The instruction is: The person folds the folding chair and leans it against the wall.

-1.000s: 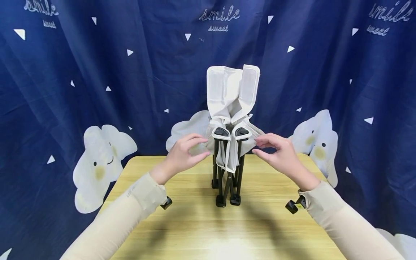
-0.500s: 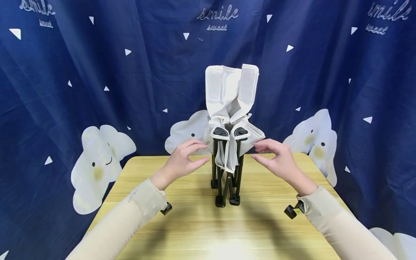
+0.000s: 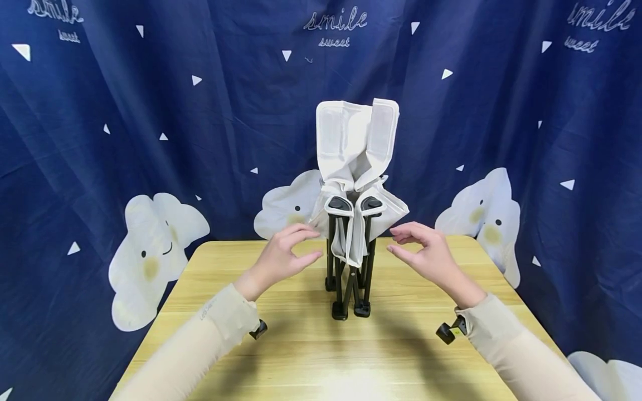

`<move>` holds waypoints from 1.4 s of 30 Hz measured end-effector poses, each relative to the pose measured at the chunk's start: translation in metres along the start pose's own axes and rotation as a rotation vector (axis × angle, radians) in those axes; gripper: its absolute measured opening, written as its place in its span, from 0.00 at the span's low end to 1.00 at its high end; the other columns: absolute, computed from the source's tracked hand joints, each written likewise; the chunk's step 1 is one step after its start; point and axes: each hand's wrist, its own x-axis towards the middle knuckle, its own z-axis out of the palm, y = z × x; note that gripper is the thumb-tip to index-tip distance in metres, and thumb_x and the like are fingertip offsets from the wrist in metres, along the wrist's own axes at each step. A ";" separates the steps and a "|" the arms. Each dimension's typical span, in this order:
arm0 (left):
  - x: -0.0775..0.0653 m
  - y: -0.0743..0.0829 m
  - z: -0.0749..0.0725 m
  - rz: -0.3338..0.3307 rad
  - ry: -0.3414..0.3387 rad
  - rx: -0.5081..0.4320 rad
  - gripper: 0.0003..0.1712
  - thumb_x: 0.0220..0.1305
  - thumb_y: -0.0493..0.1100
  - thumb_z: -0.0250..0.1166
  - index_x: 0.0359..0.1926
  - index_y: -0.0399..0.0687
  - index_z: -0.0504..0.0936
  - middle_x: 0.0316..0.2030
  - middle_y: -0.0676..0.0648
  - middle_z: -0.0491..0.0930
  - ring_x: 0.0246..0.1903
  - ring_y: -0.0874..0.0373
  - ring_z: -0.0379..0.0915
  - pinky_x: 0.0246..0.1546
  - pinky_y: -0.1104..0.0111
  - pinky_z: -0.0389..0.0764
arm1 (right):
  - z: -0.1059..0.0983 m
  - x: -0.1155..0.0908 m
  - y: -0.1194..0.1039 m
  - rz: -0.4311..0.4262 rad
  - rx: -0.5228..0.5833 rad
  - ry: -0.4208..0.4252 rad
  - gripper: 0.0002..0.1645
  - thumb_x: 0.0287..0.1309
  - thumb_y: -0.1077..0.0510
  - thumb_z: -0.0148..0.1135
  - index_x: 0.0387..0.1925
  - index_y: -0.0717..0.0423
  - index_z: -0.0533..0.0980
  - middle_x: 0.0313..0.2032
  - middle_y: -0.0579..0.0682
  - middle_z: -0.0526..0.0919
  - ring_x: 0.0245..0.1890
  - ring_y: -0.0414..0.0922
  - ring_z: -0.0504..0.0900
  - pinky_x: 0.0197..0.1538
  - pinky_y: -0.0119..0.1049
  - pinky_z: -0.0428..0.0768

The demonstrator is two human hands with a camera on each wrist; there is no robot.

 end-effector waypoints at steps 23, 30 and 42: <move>-0.030 -0.001 0.019 -0.049 -0.026 0.010 0.21 0.52 0.35 0.84 0.48 0.37 0.90 0.46 0.42 0.90 0.46 0.47 0.89 0.52 0.57 0.91 | 0.013 -0.028 0.017 0.052 0.027 -0.016 0.21 0.43 0.81 0.80 0.41 0.67 0.87 0.35 0.59 0.91 0.34 0.34 0.89 0.43 0.26 0.90; -0.040 0.000 0.025 -0.086 -0.068 0.002 0.21 0.54 0.36 0.84 0.49 0.38 0.90 0.47 0.42 0.91 0.47 0.47 0.89 0.53 0.57 0.91 | 0.015 -0.035 0.019 0.054 0.038 -0.029 0.20 0.44 0.80 0.80 0.42 0.68 0.87 0.36 0.61 0.91 0.36 0.29 0.87 0.43 0.27 0.90; -0.057 -0.001 0.036 -0.105 -0.113 0.006 0.22 0.54 0.39 0.84 0.49 0.39 0.90 0.47 0.43 0.90 0.49 0.49 0.88 0.57 0.58 0.90 | 0.020 -0.050 0.023 0.095 0.014 -0.058 0.21 0.45 0.78 0.81 0.43 0.65 0.88 0.36 0.58 0.92 0.37 0.30 0.87 0.42 0.32 0.91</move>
